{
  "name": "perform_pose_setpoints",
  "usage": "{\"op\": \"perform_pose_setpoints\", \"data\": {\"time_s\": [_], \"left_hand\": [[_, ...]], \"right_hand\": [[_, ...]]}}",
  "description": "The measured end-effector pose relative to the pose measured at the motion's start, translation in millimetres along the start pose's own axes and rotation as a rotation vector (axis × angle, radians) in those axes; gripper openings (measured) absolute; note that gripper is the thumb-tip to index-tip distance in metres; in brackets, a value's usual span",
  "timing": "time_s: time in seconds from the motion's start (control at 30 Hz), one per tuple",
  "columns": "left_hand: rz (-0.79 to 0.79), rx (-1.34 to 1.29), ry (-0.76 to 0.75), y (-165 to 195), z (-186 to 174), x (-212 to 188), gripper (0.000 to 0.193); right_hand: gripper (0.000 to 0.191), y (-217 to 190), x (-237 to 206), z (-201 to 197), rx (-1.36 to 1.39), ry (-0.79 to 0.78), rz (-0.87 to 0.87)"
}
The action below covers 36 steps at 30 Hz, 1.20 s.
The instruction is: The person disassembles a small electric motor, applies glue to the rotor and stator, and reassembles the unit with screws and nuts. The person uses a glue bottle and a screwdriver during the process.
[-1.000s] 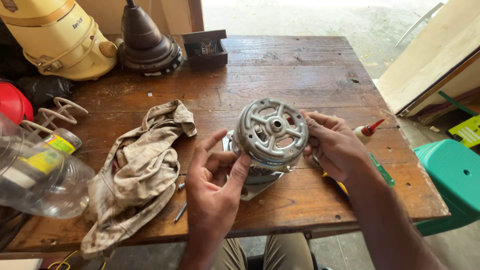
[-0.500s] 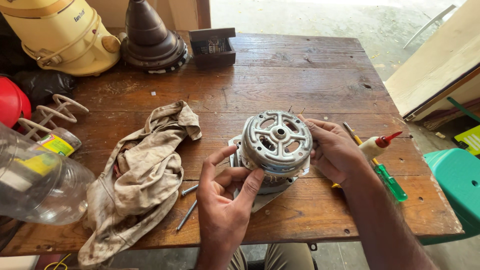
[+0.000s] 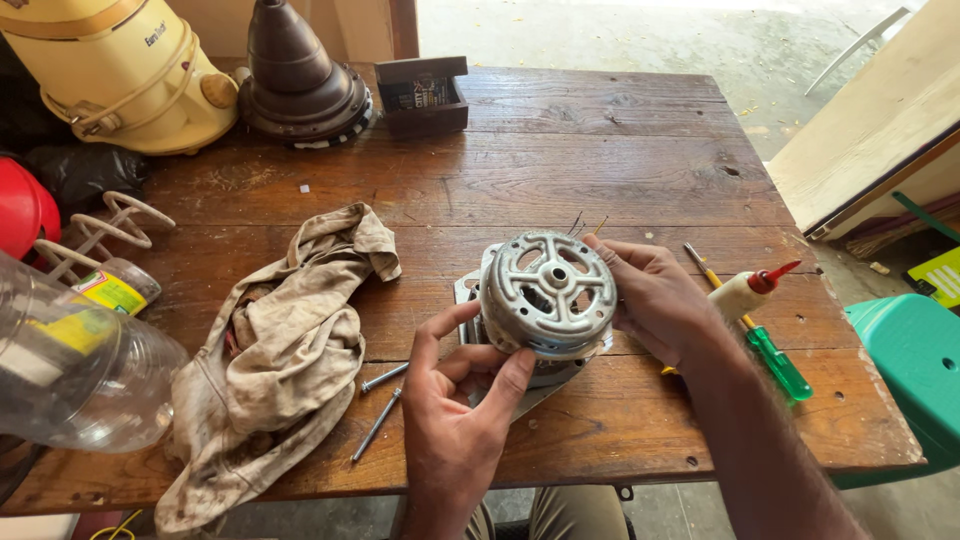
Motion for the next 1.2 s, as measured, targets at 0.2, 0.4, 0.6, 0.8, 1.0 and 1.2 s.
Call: {"op": "perform_pose_setpoints", "data": {"time_s": [0.2,0.4,0.6,0.8,1.0,1.2], "left_hand": [[-0.138,0.065,0.007,-15,-9,-10,0.059],[-0.027,0.163,-0.024,-23,-15,-18,0.052],[0.152,0.408,0.042,-26,-37,-19,0.043],[0.104,0.398,0.048,-49,-36,-15,0.064],[0.559,0.731,-0.102,-31,-13,-28,0.090],[0.467,0.676,-0.151,-45,-13,-30,0.090]], "right_hand": [[0.044,-2,-15,1,-0.185,0.157,-0.043],[0.042,5,-23,6,-0.190,0.117,-0.060],[0.037,11,-32,-7,-0.205,0.270,-0.086],[0.037,23,-49,-12,-0.257,0.367,-0.223],[0.033,56,-67,-10,-0.300,0.502,-0.436],[0.024,71,-70,-3,-0.363,0.520,-0.479]]}}
Point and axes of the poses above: each hand's wrist, its own x-axis towards the middle knuckle, its own z-axis out of the palm, y = z × x, the point moved 8 cm from there along x, towards the middle knuckle, and after that the axes turned 15 degrees about z, right-handed, at the moved point
